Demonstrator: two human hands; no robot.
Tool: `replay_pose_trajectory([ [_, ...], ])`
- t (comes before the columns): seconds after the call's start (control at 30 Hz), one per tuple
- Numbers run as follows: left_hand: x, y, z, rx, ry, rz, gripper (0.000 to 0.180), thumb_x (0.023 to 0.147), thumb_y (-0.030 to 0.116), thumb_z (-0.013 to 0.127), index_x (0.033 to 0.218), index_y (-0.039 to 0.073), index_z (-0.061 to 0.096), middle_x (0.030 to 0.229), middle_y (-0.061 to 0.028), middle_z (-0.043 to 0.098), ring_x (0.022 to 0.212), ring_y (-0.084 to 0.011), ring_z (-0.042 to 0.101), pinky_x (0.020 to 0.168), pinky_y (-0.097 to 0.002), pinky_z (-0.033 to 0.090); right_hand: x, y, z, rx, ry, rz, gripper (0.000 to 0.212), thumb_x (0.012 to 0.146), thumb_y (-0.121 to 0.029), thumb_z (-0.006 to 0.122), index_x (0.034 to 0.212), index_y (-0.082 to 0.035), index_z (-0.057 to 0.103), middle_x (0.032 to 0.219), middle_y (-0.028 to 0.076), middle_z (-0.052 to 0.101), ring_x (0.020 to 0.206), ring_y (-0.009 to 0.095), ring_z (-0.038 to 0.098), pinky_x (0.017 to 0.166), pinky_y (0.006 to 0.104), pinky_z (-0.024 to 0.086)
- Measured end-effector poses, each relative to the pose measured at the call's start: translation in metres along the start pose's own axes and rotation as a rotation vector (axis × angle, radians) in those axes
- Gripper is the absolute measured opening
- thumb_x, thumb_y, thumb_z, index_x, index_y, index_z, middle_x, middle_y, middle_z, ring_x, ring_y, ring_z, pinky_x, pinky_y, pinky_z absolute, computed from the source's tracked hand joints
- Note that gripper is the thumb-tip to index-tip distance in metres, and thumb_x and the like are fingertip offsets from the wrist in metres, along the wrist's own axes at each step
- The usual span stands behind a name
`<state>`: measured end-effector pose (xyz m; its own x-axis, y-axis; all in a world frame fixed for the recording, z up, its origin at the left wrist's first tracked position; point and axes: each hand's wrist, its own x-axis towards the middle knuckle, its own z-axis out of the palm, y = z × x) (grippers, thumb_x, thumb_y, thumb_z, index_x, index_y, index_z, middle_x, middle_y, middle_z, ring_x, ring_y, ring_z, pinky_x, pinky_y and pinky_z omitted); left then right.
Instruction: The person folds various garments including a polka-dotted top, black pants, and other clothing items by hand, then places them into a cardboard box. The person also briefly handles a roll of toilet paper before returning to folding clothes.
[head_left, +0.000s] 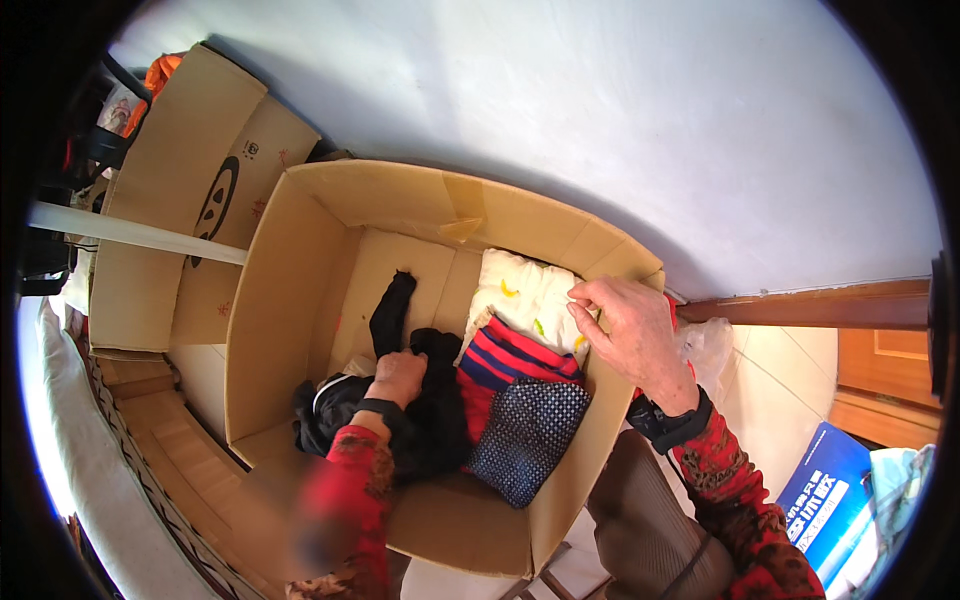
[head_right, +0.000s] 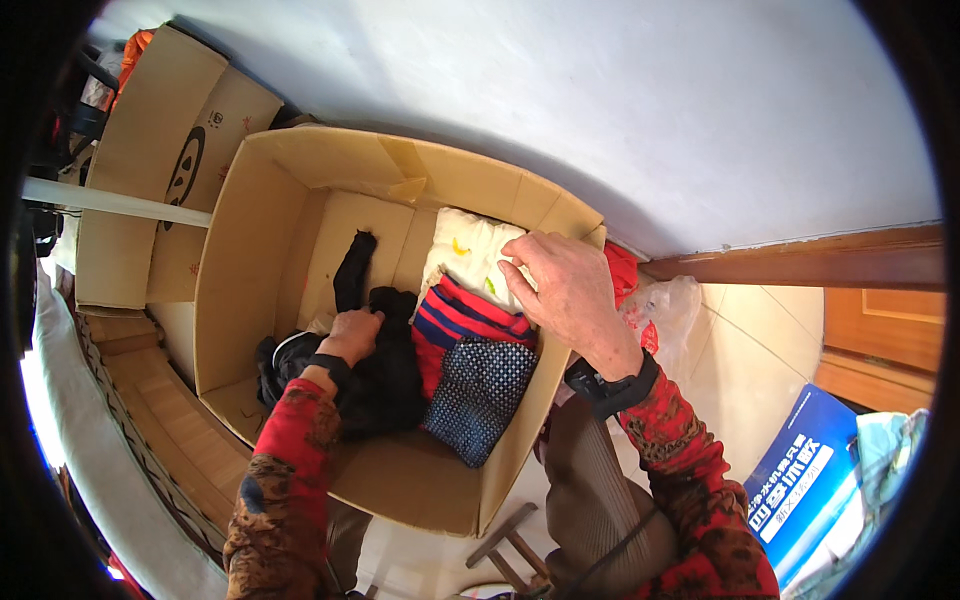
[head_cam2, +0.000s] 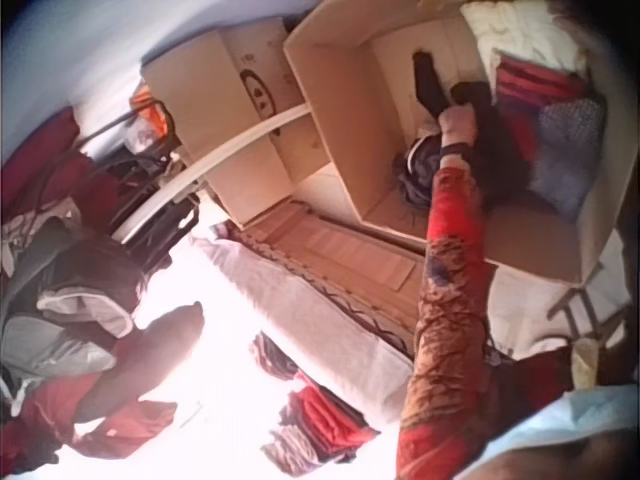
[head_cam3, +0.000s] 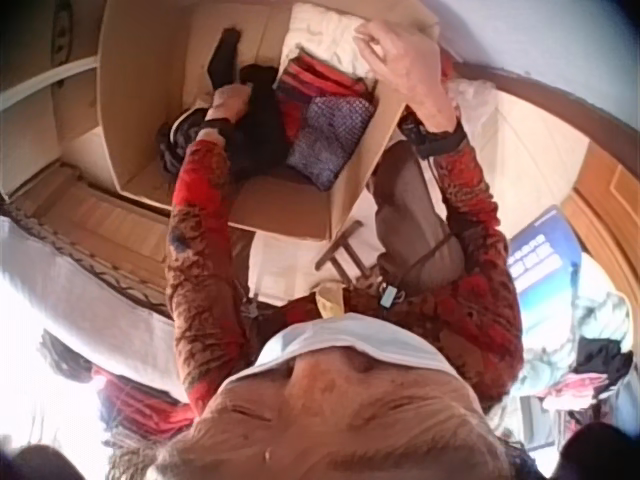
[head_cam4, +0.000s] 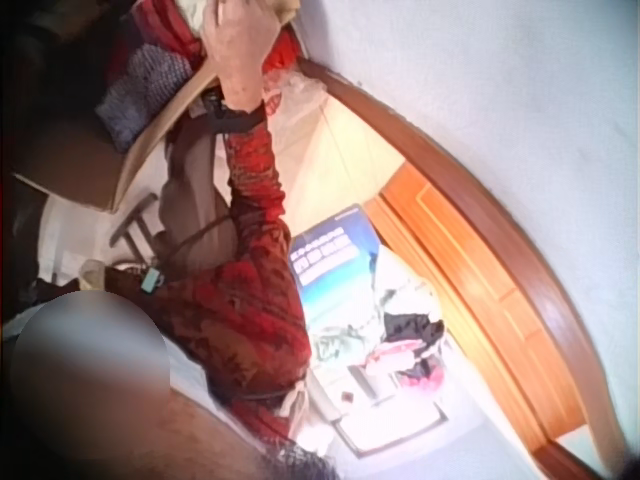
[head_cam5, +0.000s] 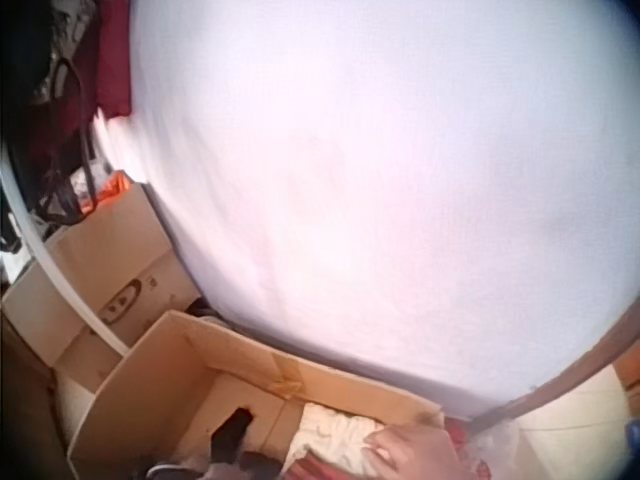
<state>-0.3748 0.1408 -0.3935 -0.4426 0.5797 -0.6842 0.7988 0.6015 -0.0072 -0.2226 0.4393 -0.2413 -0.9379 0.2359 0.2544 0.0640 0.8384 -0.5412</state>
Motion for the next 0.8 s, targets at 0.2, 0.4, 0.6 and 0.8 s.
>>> replay_pose_trajectory([
  [0.2, -0.078, -0.014, -0.054, -0.38, 0.034, -0.01, 0.035, 0.076, 0.03, 0.069, 0.102, 0.007, 0.068, 0.095, -0.0202, 0.068, 0.096, -0.0366, 0.064, 0.083, -0.0461, 0.052, -0.001, 0.001, 0.0, 0.015, -0.001, 0.002, 0.011, 0.083, -0.016, 0.067, 0.089, -0.008, 0.062, 0.077, 0.007, 0.064, 0.069, 0.027, 0.062, 0.06, 0.0387, 0.048],
  [0.4, -0.174, -0.012, -0.085, -0.662, -0.257, 0.102, 0.04, 0.08, 0.035, 0.07, 0.092, -0.003, 0.067, 0.083, -0.0263, 0.064, 0.083, -0.0409, 0.064, 0.072, -0.0421, 0.051, 0.0, -0.001, -0.001, 0.017, 0.013, 0.0, 0.012, 0.083, -0.015, 0.067, 0.088, -0.007, 0.061, 0.078, 0.007, 0.064, 0.071, 0.028, 0.063, 0.062, 0.039, 0.048],
  [0.6, -0.165, 0.014, -0.056, -0.317, -0.224, 0.109, 0.04, 0.075, 0.037, 0.072, 0.087, -0.001, 0.068, 0.083, -0.0227, 0.067, 0.085, -0.0393, 0.066, 0.073, -0.0468, 0.053, 0.002, -0.006, -0.002, 0.045, 0.013, 0.02, 0.01, 0.083, -0.014, 0.067, 0.088, -0.007, 0.061, 0.078, 0.006, 0.064, 0.072, 0.027, 0.063, 0.062, 0.039, 0.048],
  [0.8, -0.103, 0.047, 0.03, 0.084, -0.155, 0.13, 0.023, 0.082, 0.023, 0.062, 0.095, 0.004, 0.066, 0.084, -0.0154, 0.071, 0.08, -0.0344, 0.07, 0.068, -0.0467, 0.053, 0.0, -0.004, -0.002, 0.041, 0.017, 0.007, 0.01, 0.083, -0.013, 0.067, 0.088, -0.008, 0.061, 0.077, 0.006, 0.064, 0.071, 0.026, 0.063, 0.062, 0.0378, 0.048],
])
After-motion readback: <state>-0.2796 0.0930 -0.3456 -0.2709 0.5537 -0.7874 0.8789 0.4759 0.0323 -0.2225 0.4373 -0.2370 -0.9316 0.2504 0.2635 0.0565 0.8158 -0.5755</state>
